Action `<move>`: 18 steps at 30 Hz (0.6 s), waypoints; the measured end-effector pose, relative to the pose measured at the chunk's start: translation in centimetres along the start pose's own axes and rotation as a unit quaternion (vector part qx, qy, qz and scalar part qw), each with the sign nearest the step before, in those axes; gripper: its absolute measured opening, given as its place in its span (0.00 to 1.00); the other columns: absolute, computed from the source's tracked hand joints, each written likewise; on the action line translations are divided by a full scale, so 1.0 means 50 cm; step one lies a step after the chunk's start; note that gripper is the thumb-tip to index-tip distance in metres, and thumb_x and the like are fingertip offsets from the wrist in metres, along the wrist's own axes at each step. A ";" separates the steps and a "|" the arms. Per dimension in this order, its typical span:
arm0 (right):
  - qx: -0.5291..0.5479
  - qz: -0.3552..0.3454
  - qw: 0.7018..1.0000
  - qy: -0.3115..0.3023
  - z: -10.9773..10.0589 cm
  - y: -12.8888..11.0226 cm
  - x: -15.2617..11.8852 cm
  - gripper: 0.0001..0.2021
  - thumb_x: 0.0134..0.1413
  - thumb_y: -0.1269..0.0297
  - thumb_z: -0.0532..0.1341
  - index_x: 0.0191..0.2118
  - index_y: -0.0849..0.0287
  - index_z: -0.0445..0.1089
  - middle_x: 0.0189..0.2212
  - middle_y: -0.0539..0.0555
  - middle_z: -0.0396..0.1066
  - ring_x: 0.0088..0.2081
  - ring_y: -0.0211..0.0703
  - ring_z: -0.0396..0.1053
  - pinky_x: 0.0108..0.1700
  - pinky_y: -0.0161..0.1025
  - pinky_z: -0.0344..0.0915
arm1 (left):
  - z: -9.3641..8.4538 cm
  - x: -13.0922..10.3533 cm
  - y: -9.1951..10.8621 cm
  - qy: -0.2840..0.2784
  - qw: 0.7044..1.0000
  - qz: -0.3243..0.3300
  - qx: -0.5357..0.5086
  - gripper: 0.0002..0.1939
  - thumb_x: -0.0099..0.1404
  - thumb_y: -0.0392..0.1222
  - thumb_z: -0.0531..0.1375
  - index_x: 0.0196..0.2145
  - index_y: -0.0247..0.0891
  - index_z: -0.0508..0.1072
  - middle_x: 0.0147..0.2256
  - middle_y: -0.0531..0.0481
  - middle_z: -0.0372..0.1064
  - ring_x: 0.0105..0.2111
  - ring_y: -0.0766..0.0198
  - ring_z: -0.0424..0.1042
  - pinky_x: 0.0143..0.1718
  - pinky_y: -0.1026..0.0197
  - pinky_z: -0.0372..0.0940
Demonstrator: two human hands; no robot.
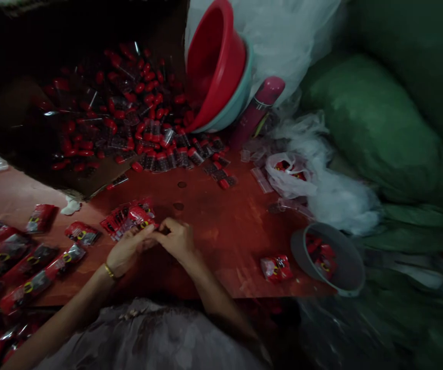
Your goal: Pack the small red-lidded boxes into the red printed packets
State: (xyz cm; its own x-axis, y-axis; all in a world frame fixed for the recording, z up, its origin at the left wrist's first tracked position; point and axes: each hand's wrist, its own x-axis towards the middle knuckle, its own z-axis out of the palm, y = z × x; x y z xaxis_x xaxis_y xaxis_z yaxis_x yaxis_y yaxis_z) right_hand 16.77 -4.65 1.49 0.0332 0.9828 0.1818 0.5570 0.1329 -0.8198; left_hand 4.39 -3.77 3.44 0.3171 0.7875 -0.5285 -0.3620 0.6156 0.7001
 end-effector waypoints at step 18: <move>-0.425 0.074 0.901 0.053 -0.104 0.147 0.060 0.29 0.58 0.53 0.47 0.57 0.71 0.57 0.58 0.70 0.54 0.58 0.65 0.49 0.55 0.61 0.49 | -0.123 0.011 0.067 0.177 0.854 0.298 0.389 0.22 0.50 0.49 0.64 0.43 0.40 0.74 0.50 0.41 0.68 0.55 0.49 0.60 0.58 0.46 0.49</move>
State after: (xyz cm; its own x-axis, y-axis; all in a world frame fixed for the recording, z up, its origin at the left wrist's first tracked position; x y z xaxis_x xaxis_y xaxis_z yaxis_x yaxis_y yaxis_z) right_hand 25.30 -1.40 -1.18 0.2133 0.9580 0.1917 0.9725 -0.1894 -0.1356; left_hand -2.05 -1.10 2.53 -0.0552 0.9983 0.0170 0.3691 0.0046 0.9294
